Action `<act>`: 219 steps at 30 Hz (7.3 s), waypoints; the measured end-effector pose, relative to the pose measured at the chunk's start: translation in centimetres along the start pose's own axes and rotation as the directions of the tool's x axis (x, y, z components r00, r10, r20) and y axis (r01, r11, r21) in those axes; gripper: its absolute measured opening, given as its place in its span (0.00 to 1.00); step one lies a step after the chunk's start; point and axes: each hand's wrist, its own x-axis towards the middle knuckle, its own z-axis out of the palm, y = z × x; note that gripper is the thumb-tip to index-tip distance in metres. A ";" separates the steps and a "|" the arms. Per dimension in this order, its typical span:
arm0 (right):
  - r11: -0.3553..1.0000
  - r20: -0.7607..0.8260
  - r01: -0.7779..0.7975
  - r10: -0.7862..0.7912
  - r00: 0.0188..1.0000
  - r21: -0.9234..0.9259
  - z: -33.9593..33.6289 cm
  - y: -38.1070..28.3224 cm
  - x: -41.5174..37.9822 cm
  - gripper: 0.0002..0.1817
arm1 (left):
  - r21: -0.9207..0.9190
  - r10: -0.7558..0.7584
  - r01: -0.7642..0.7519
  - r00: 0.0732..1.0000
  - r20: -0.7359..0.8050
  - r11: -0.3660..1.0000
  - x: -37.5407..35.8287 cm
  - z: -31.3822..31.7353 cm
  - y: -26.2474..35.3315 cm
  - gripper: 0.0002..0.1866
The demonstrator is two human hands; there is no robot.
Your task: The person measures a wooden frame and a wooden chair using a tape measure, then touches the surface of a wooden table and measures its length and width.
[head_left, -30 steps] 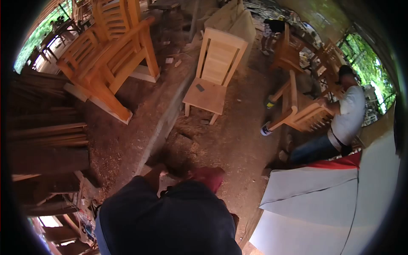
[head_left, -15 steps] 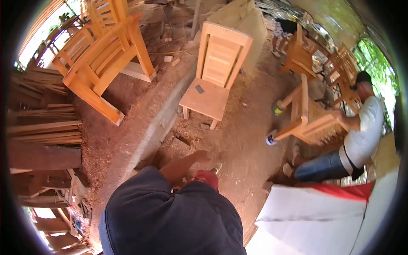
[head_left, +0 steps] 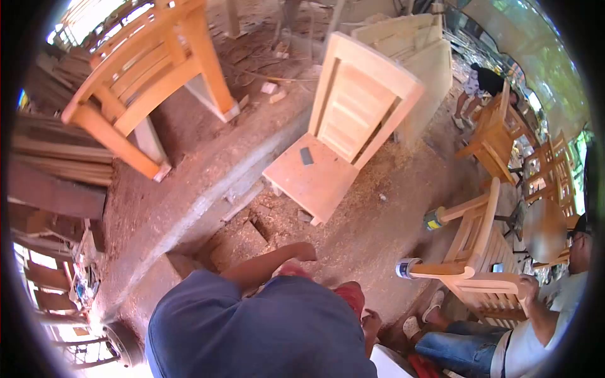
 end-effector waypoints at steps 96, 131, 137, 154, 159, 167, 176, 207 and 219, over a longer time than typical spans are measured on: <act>0.886 -0.689 -0.360 0.455 0.564 0.291 -105.1 -32.9 110.5 0.23 | -0.587 0.463 -0.427 0.881 -0.097 0.688 194.5 -46.6 63.3 0.10; 0.775 -0.964 0.624 0.082 -0.253 -0.098 -157.6 -76.0 130.4 0.15 | -0.111 0.694 -0.755 -0.641 0.327 -0.646 233.1 -72.0 121.1 0.35; 0.958 -0.902 0.220 -0.077 -0.425 -0.185 -160.7 -80.6 131.7 0.31 | -0.038 0.228 -0.235 -0.963 0.141 -0.971 228.2 -69.7 119.0 0.32; 0.393 -0.974 0.910 0.117 -0.193 -0.133 -156.3 -73.9 130.3 0.44 | -0.871 0.136 -0.303 -0.953 0.271 -0.387 224.2 -66.3 121.9 0.14; 0.635 -0.954 0.749 0.062 -0.293 -0.189 -156.3 -72.2 129.5 0.40 | -0.799 0.211 -0.388 -0.922 0.326 -0.459 222.1 -64.1 122.4 0.12; 0.781 -0.961 0.621 0.217 -0.171 0.065 -159.6 -67.2 127.5 0.29 | -0.635 0.476 -0.555 -0.821 0.315 -0.537 224.3 -58.0 124.0 0.14; 0.586 -0.973 0.802 0.227 -0.027 0.115 -160.6 -64.1 129.0 0.27 | -0.588 0.658 -0.649 -0.712 0.245 -0.483 224.2 -57.4 123.6 0.09; 0.606 -0.894 0.758 0.442 -0.069 0.241 -159.3 -63.1 129.0 0.22 | -0.532 0.689 -0.711 -0.664 0.292 -0.459 224.0 -59.6 123.6 0.14; 0.729 -0.870 0.668 0.416 -0.264 0.145 -159.4 -61.7 129.2 0.19 | -0.729 0.777 -0.596 -0.613 0.142 -0.337 224.4 -58.5 123.9 0.16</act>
